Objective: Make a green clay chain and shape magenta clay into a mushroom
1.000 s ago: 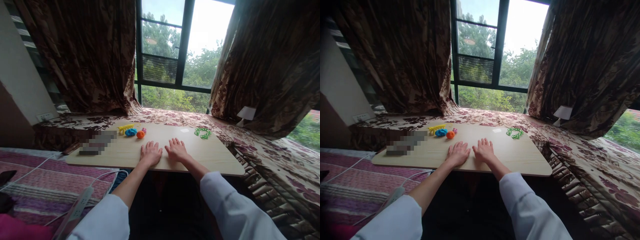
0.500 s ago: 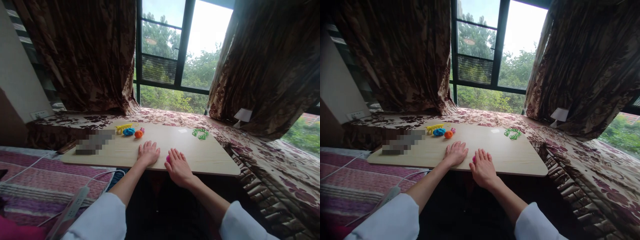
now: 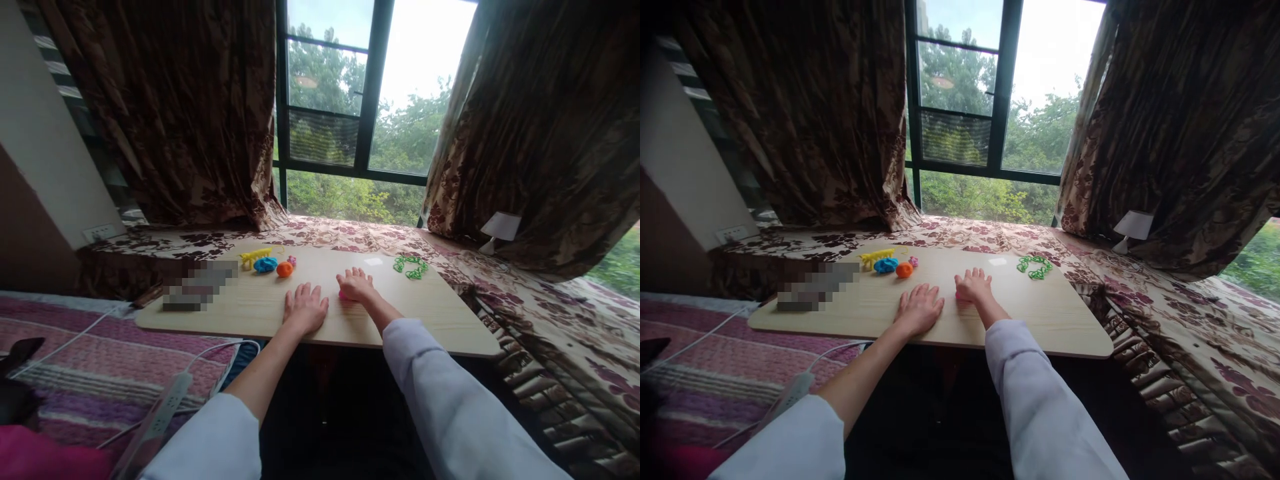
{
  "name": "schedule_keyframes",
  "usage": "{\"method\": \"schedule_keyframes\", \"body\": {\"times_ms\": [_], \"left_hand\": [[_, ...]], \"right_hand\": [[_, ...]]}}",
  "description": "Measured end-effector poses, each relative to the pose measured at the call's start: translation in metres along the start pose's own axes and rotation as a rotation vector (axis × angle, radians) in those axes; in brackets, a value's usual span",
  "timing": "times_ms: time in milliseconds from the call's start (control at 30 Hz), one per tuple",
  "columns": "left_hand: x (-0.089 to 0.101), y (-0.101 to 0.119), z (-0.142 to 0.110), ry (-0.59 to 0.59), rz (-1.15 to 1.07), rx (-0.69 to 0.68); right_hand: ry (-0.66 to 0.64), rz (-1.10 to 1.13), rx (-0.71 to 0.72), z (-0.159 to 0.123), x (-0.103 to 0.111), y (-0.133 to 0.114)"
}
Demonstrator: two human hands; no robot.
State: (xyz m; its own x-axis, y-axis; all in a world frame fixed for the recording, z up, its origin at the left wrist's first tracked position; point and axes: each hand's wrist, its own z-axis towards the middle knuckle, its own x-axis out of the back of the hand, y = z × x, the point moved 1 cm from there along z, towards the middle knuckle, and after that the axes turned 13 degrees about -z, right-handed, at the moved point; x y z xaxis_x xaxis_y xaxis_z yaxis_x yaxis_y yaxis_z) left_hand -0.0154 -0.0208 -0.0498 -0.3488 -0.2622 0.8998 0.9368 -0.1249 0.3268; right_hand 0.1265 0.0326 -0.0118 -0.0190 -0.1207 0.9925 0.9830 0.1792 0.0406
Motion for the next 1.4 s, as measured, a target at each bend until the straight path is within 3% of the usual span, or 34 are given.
{"method": "schedule_keyframes", "body": {"times_ms": [133, 333, 433, 533, 667, 767, 833, 933, 1033, 1167, 1333, 1400], "left_hand": [[0.001, 0.001, -0.001, -0.008, -0.013, 0.007], [0.004, 0.004, -0.002, 0.006, -0.042, 0.011], [0.003, 0.004, -0.001, 0.011, -0.051, 0.006], [0.001, 0.003, -0.001, 0.014, -0.058, -0.001], [-0.001, 0.002, 0.000, 0.014, -0.074, 0.001], [-0.002, 0.001, 0.000, 0.025, -0.099, -0.002], [-0.002, 0.000, 0.001, 0.039, -0.125, -0.007], [0.004, -0.003, 0.002, 0.064, -0.186, -0.018], [0.013, -0.004, 0.000, 0.091, -0.279, -0.059], [0.021, 0.010, -0.014, 0.059, -0.451, -0.210], [0.019, 0.038, -0.024, -0.027, -0.697, -0.349], [0.019, 0.043, -0.021, -0.037, -0.692, -0.363]], "right_hand": [[0.034, -0.013, 0.051, -0.028, -0.002, -0.003], [0.152, -0.037, 0.208, -0.136, -0.006, -0.001], [0.201, -0.035, 0.262, -0.169, -0.009, 0.001], [0.178, -0.026, 0.228, -0.153, -0.010, -0.001], [0.080, 0.005, 0.120, -0.079, -0.004, -0.004], [0.106, 0.029, 0.055, -0.030, 0.003, -0.004], [0.139, 0.056, 0.016, -0.015, 0.006, -0.003], [0.153, 0.116, 0.031, -0.019, 0.004, -0.001], [0.112, 0.208, 0.116, -0.043, -0.002, 0.004], [0.077, 0.363, 0.140, -0.070, 0.001, 0.017], [0.044, 0.886, 0.114, -0.076, 0.022, 0.034], [0.105, 0.950, 0.102, -0.074, 0.025, 0.045]]}}
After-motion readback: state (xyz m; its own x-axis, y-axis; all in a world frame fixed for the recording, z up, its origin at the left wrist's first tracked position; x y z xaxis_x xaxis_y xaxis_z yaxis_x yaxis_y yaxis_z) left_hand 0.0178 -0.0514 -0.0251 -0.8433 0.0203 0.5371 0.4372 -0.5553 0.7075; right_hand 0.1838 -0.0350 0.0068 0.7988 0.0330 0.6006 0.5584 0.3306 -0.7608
